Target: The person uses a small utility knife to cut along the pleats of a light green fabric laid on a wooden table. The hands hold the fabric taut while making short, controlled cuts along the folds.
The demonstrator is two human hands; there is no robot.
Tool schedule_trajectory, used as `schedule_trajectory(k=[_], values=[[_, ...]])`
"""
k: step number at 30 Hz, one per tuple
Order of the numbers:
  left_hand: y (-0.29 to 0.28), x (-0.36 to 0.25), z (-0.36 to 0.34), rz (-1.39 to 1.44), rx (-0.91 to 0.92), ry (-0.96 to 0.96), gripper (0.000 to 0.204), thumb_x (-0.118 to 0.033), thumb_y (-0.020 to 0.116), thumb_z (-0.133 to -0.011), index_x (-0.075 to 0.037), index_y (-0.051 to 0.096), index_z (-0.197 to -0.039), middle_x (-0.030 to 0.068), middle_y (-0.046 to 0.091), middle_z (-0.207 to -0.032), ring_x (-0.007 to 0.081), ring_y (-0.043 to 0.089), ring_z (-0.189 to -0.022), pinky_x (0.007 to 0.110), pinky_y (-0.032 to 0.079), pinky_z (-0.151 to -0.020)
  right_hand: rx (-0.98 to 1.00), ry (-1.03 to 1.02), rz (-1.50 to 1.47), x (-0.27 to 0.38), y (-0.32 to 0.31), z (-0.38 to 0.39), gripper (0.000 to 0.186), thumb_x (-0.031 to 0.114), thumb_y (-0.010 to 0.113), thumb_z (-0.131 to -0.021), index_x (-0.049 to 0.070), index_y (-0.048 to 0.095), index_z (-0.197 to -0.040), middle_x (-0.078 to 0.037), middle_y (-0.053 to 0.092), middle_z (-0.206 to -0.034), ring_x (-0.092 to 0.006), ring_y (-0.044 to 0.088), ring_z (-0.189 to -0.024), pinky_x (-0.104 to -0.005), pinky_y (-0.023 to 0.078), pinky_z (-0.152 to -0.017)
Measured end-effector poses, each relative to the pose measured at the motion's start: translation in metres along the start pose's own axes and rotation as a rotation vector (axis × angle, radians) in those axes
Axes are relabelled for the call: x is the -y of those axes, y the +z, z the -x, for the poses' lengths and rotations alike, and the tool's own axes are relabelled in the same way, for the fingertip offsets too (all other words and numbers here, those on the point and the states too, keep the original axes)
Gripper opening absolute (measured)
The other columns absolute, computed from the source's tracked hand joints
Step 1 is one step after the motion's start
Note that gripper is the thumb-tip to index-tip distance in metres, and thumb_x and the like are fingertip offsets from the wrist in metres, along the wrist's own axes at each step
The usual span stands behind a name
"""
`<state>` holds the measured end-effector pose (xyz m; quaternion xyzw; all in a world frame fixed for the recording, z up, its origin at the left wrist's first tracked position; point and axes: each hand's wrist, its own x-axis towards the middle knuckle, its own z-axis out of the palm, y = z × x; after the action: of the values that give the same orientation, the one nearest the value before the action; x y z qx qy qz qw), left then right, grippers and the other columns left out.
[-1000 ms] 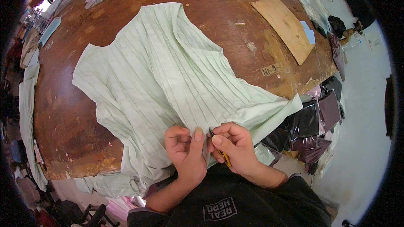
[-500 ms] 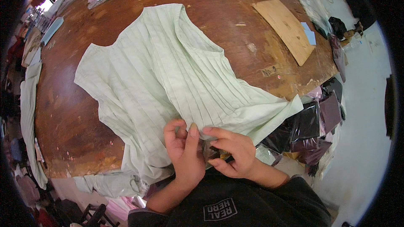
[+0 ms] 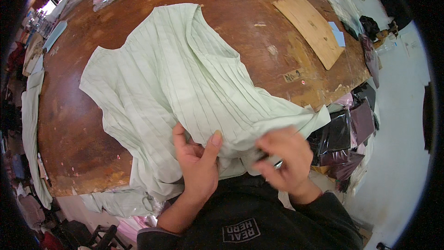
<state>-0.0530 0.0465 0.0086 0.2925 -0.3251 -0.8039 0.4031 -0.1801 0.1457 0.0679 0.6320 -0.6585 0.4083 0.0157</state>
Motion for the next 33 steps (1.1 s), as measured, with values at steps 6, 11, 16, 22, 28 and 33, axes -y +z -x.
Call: schedule_trajectory(k=[6, 11, 16, 22, 28, 33], values=[[-0.005, 0.003, -0.001, 0.028, -0.022, 0.033, 0.065, 0.01, 0.056, -0.088, -0.007, 0.025, -0.142, 0.0148, 0.047, -0.136, 0.0241, 0.051, -0.122, 0.039, 0.043, -0.103, 0.096, 0.122, 0.042, -0.019, 0.008, -0.029, 0.032, 0.011, 0.078, -0.07, 0.001, 0.067, -0.098, -0.012, 0.067, -0.091, -0.0286, 0.062, -0.081, -0.0352, 0.048, -0.07], [-0.006, 0.005, -0.001, 0.054, -0.053, 0.01, 0.064, 0.011, 0.059, -0.087, -0.006, 0.026, -0.139, 0.0141, 0.047, -0.134, 0.0225, 0.051, -0.121, 0.037, 0.043, -0.102, 0.179, 0.094, -0.002, -0.024, 0.014, -0.024, 0.034, 0.012, 0.08, -0.067, 0.002, 0.068, -0.097, -0.011, 0.067, -0.089, -0.0279, 0.062, -0.078, -0.0356, 0.048, -0.068], [-0.004, 0.004, -0.005, 0.08, -0.056, 0.026, 0.061, 0.009, 0.065, -0.085, -0.004, 0.031, -0.134, 0.0133, 0.05, -0.128, 0.0194, 0.052, -0.117, 0.034, 0.044, -0.099, 0.15, 0.043, -0.007, -0.027, 0.017, -0.025, 0.034, 0.014, 0.081, -0.065, 0.003, 0.069, -0.095, -0.011, 0.067, -0.089, -0.0269, 0.062, -0.075, -0.0353, 0.047, -0.065], [-0.005, 0.007, -0.004, 0.076, -0.068, 0.047, 0.061, 0.009, 0.065, -0.084, -0.004, 0.032, -0.133, 0.0126, 0.05, -0.127, 0.0191, 0.052, -0.116, 0.033, 0.044, -0.099, 0.209, 0.004, 0.031, -0.026, 0.014, -0.024, 0.03, 0.019, 0.078, -0.071, 0.008, 0.068, -0.097, -0.005, 0.066, -0.092, -0.0245, 0.06, -0.076, -0.0358, 0.046, -0.064], [-0.005, 0.003, -0.005, 0.111, -0.057, 0.004, 0.059, 0.008, 0.065, -0.084, -0.003, 0.034, -0.133, 0.0116, 0.05, -0.127, 0.0181, 0.052, -0.116, 0.033, 0.044, -0.098, 0.155, -0.013, 0.029, -0.029, 0.018, -0.021, 0.03, 0.019, 0.078, -0.07, 0.008, 0.068, -0.097, -0.004, 0.066, -0.091, -0.0235, 0.058, -0.073, -0.0344, 0.045, -0.061], [-0.006, 0.003, -0.004, 0.102, -0.053, -0.008, 0.059, 0.008, 0.065, -0.084, -0.004, 0.034, -0.133, 0.0111, 0.05, -0.128, 0.0181, 0.052, -0.117, 0.033, 0.043, -0.1, 0.161, -0.038, 0.084, -0.026, 0.018, -0.023, 0.031, 0.018, 0.078, -0.069, 0.008, 0.068, -0.097, -0.004, 0.065, -0.091, -0.023, 0.058, -0.072, -0.034, 0.045, -0.061]])
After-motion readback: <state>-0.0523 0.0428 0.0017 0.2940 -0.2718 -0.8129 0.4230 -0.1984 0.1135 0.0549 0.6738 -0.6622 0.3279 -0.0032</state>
